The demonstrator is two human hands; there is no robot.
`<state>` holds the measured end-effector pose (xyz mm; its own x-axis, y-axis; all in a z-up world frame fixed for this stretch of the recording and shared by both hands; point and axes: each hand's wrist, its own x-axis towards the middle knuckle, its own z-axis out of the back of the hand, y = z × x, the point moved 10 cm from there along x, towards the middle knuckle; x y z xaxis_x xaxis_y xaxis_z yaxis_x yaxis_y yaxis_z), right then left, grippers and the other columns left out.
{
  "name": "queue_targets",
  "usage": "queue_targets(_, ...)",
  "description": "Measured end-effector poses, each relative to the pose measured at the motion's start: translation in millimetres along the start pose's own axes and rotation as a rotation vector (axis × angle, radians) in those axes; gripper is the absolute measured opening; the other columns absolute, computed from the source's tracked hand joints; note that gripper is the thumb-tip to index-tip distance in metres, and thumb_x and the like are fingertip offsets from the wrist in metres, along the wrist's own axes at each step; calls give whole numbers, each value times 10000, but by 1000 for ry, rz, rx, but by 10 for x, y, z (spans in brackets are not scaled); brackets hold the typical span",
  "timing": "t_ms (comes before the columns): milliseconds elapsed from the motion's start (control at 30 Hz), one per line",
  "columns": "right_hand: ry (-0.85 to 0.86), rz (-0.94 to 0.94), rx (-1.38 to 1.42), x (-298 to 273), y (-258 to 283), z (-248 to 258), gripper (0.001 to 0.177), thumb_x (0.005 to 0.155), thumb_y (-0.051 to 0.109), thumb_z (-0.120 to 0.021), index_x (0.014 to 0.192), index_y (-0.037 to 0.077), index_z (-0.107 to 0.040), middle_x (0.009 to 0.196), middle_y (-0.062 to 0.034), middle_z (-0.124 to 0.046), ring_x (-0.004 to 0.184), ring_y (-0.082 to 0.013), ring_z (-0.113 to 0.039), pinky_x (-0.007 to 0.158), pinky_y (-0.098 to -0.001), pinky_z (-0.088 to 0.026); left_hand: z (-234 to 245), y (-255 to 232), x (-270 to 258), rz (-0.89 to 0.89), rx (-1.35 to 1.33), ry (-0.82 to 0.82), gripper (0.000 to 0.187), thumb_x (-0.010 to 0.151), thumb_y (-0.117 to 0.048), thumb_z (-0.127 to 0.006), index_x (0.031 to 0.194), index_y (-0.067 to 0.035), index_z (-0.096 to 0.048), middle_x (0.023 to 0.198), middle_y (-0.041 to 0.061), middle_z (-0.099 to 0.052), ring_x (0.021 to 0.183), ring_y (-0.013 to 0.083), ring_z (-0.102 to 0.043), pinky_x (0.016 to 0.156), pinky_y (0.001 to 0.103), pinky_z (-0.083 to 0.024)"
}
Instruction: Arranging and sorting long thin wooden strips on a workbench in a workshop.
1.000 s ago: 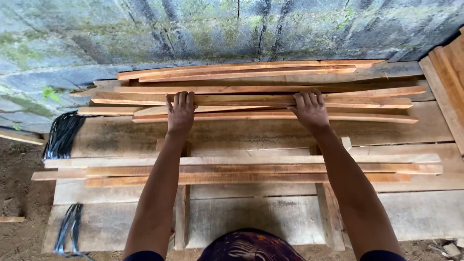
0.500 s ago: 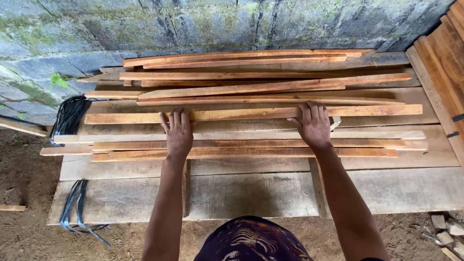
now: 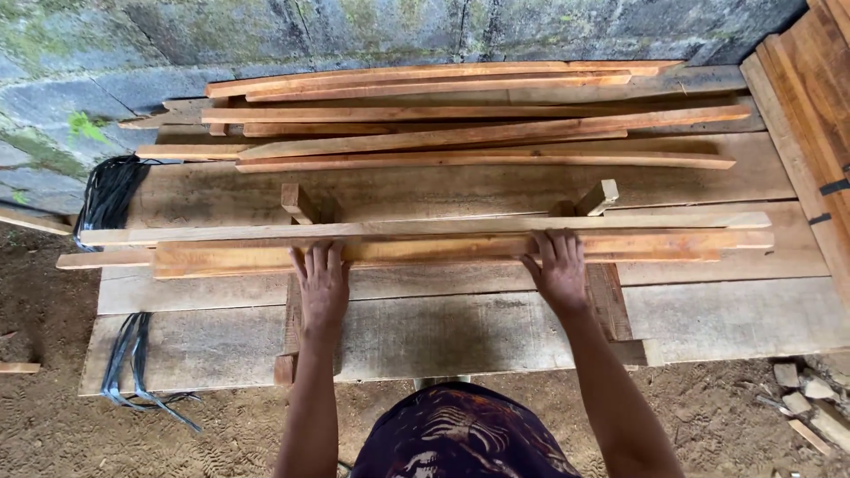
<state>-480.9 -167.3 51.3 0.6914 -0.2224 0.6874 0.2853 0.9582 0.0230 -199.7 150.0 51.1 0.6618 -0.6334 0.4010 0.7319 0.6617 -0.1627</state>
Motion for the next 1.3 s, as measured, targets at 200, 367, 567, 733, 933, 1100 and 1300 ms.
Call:
queue_targets(200,87,-98,109,-475,219,-4,532,908,525,-699,1185,73,-658,1011,-122,-628,1021,-333,-648,1042,-495,-495,-301,40,-554,-4,-10,32,510,878,-335,-699,1349,-194,-565,1304,41,-550,1305,251,-527,1261,624,-181)
queue_targets(367,130,-70,43,-710,238,-283,484,849,543,-737,1102,133,-694,1000,-68,-649,1004,-279,-664,1040,-459,-506,-826,272,-692,62,-87,144,443,954,-308,-661,1373,-223,-544,1299,27,-550,1286,237,-538,1250,646,-178)
queue_targets(567,104,-74,8,-801,267,-310,466,842,520,-758,1116,146,-718,1074,-84,-635,1038,-297,-639,1004,-474,-516,-886,247,-813,39,-81,136,480,932,-363,-640,1381,-232,-532,1350,15,-518,1361,233,-488,1247,627,-215)
queue_targets(733,90,-56,-81,-897,193,-365,382,803,383,-801,1138,216,-725,1050,-60,-594,1012,-296,-618,928,-465,-520,-953,335,-842,14,-70,69,649,807,-407,-745,1405,-247,-553,1318,61,-471,1291,302,-488,1233,635,-264)
queue_targets(933,139,-40,-20,-1081,-12,-483,238,903,363,-724,1104,236,-727,921,3,-656,936,-220,-682,874,-375,-558,-351,120,-591,-27,-75,74,466,858,-378,-690,1301,-259,-608,1123,26,-570,1132,257,-595,1199,531,-359)
queue_targets(1100,285,-150,235,-1006,-86,-372,238,888,418,-728,1055,249,-718,813,31,-704,843,-204,-716,782,-372,-589,-706,340,-682,-23,-204,151,278,945,-421,-591,1180,-275,-621,1044,-31,-647,1102,183,-646,1181,478,-384)
queue_targets(1300,222,-175,219,-581,38,-131,217,903,363,-754,1040,196,-783,1011,-62,-698,985,-327,-674,879,-451,-541,-720,287,-572,128,-103,11,212,972,-415,-635,1059,-234,-704,1165,19,-584,1172,261,-581,1117,486,-443)
